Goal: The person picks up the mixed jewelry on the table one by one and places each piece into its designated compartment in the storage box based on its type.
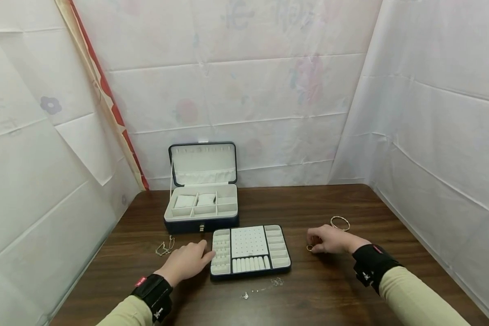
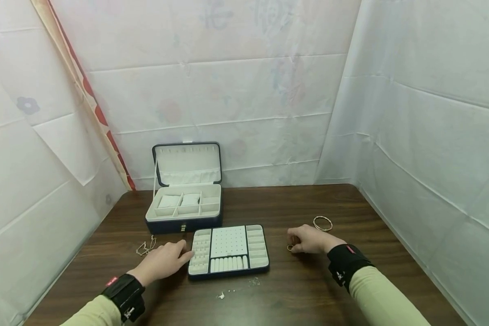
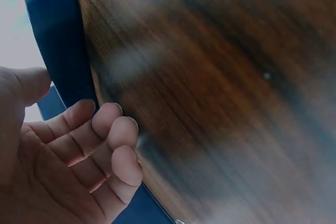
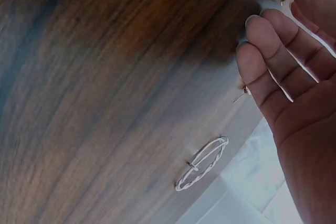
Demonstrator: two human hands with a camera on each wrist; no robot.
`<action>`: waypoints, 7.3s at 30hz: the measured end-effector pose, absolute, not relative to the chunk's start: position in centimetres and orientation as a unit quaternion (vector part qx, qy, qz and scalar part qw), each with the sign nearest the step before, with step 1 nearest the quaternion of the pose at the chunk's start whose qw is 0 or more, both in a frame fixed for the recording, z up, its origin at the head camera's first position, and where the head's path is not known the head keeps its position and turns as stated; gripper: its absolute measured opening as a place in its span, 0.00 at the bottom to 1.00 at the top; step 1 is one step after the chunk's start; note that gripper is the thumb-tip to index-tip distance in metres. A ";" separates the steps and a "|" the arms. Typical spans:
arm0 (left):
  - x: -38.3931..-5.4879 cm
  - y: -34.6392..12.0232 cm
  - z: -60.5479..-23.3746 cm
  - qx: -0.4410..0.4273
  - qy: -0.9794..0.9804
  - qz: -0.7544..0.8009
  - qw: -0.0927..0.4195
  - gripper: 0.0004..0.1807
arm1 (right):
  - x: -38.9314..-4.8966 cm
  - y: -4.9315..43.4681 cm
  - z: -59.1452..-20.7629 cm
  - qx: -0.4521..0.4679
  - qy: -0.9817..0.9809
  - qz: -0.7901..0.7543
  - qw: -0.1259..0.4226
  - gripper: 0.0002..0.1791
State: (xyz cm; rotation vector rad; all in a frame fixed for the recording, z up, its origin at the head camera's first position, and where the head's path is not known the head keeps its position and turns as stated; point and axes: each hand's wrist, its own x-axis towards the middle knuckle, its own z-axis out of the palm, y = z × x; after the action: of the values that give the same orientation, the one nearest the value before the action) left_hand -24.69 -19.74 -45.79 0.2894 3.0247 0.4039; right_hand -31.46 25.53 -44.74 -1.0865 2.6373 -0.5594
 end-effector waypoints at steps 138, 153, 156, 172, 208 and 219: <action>-24.5 -19.6 -45.1 0.107 0.960 0.214 0.147 0.17 | -27.5 16.1 -42.7 -0.428 0.849 -0.291 0.107 0.09; -24.5 -19.6 -45.1 0.102 0.959 0.214 0.157 0.19 | -27.0 15.1 -43.2 -0.421 0.854 -0.285 0.116 0.08; -24.5 -19.7 -45.1 0.102 0.959 0.213 0.157 0.19 | -26.9 14.8 -43.3 -0.416 0.854 -0.286 0.124 0.09; -24.5 -19.7 -45.0 0.102 0.959 0.210 0.162 0.23 | -26.5 13.1 -43.8 -0.400 0.851 -0.304 0.155 0.09; -24.5 -19.7 -44.9 0.103 0.956 0.219 0.167 0.19 | -26.1 11.4 -44.0 -0.241 0.872 -0.376 0.202 0.07; -24.5 -19.6 -45.1 0.104 0.958 0.212 0.164 0.17 | -26.0 10.8 -44.2 -0.196 0.887 -0.377 0.179 0.05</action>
State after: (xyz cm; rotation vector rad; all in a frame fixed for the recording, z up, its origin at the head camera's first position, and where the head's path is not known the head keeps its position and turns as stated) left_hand -24.53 -19.62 -45.07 0.2978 2.7304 0.6055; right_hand -25.96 10.76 -44.15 -0.5545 2.5093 -1.0652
